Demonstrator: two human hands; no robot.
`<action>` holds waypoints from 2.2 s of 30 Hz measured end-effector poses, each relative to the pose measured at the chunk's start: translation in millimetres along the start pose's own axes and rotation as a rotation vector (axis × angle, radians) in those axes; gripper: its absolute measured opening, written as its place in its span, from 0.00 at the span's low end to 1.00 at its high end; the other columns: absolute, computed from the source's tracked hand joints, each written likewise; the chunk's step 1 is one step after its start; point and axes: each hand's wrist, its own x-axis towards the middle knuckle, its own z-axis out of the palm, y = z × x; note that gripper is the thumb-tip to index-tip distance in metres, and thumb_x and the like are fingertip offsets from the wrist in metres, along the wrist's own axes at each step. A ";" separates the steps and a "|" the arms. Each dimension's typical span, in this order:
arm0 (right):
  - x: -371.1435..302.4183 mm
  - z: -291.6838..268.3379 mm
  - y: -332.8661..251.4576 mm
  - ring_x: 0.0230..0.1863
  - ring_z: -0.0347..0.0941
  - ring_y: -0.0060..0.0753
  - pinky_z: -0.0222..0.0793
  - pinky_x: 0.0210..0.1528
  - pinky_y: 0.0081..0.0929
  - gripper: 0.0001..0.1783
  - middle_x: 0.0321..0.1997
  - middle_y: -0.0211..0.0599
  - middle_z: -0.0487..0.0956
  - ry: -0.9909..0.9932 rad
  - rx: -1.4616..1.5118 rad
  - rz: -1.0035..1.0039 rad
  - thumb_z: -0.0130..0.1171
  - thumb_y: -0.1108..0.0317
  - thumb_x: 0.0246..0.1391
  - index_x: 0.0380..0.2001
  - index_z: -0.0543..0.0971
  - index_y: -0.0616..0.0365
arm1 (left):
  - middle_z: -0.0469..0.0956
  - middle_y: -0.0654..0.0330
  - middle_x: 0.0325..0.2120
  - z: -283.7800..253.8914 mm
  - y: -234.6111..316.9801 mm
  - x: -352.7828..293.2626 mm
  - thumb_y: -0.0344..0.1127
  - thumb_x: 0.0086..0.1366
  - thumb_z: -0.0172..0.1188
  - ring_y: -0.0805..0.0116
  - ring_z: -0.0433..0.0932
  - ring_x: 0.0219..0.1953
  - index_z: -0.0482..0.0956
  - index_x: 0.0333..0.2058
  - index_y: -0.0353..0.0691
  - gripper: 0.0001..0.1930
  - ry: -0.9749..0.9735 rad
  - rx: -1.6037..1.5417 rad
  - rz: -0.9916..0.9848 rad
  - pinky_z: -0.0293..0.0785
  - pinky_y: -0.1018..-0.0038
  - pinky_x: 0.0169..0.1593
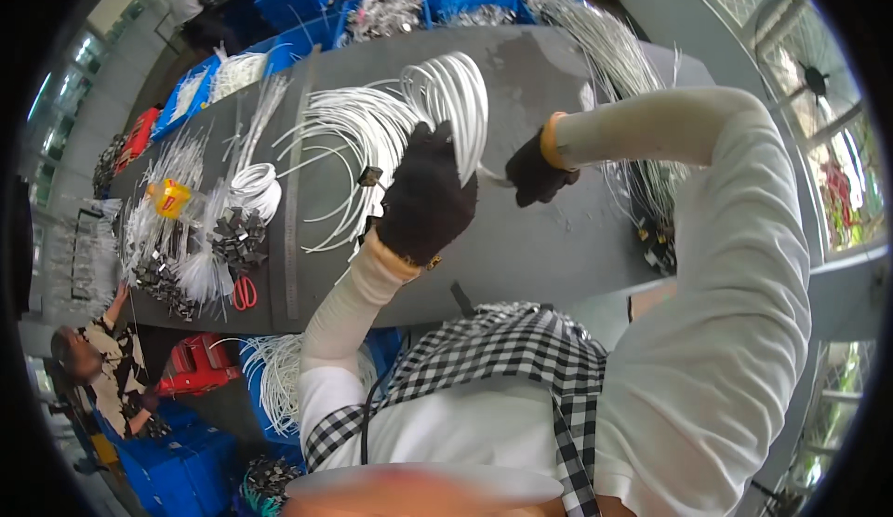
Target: The person assembles bundles of electrical wires into larger wiring harnesses by hand.
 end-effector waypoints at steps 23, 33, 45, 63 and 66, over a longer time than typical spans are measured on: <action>157.8 123.3 -33.7 0.61 0.69 0.47 0.66 0.61 0.41 0.23 0.55 0.41 0.74 1.010 -0.339 -0.709 0.62 0.65 0.46 0.49 0.76 0.52 | 0.81 0.41 0.37 113.1 16.5 -188.9 0.48 0.60 0.60 0.45 0.81 0.42 0.79 0.45 0.40 0.20 -0.981 -0.679 -0.812 0.77 0.58 0.45; 238.1 129.1 -14.4 0.38 0.77 0.52 0.75 0.42 0.43 0.14 0.34 0.42 0.79 0.868 -0.137 -0.785 0.55 0.64 0.54 0.43 0.77 0.53 | 0.81 0.47 0.25 134.7 -3.5 -192.2 0.50 0.58 0.61 0.51 0.83 0.30 0.81 0.36 0.35 0.20 -1.086 -0.966 -1.113 0.77 0.59 0.40; 262.4 120.7 -6.2 0.38 0.78 0.50 0.75 0.38 0.45 0.13 0.33 0.43 0.78 0.977 -0.181 -0.739 0.54 0.62 0.55 0.41 0.75 0.55 | 0.81 0.44 0.30 142.0 14.5 -177.3 0.49 0.61 0.59 0.41 0.80 0.34 0.81 0.36 0.39 0.18 -0.889 -0.280 -1.062 0.75 0.53 0.36; 253.7 115.3 83.5 0.38 0.79 0.49 0.74 0.38 0.46 0.18 0.37 0.39 0.81 0.626 0.001 -0.385 0.53 0.47 0.60 0.43 0.77 0.46 | 0.76 0.60 0.21 120.4 -97.2 -285.5 0.36 0.57 0.61 0.71 0.73 0.19 0.80 0.40 0.38 0.13 -0.842 -1.156 -1.816 0.69 0.74 0.24; 270.1 117.0 94.8 0.39 0.80 0.48 0.74 0.37 0.45 0.17 0.38 0.37 0.82 0.634 0.015 -0.390 0.52 0.48 0.61 0.43 0.77 0.45 | 0.80 0.52 0.28 133.7 -108.5 -256.2 0.40 0.56 0.62 0.59 0.80 0.28 0.80 0.43 0.37 0.17 -1.259 -0.582 -1.079 0.76 0.64 0.33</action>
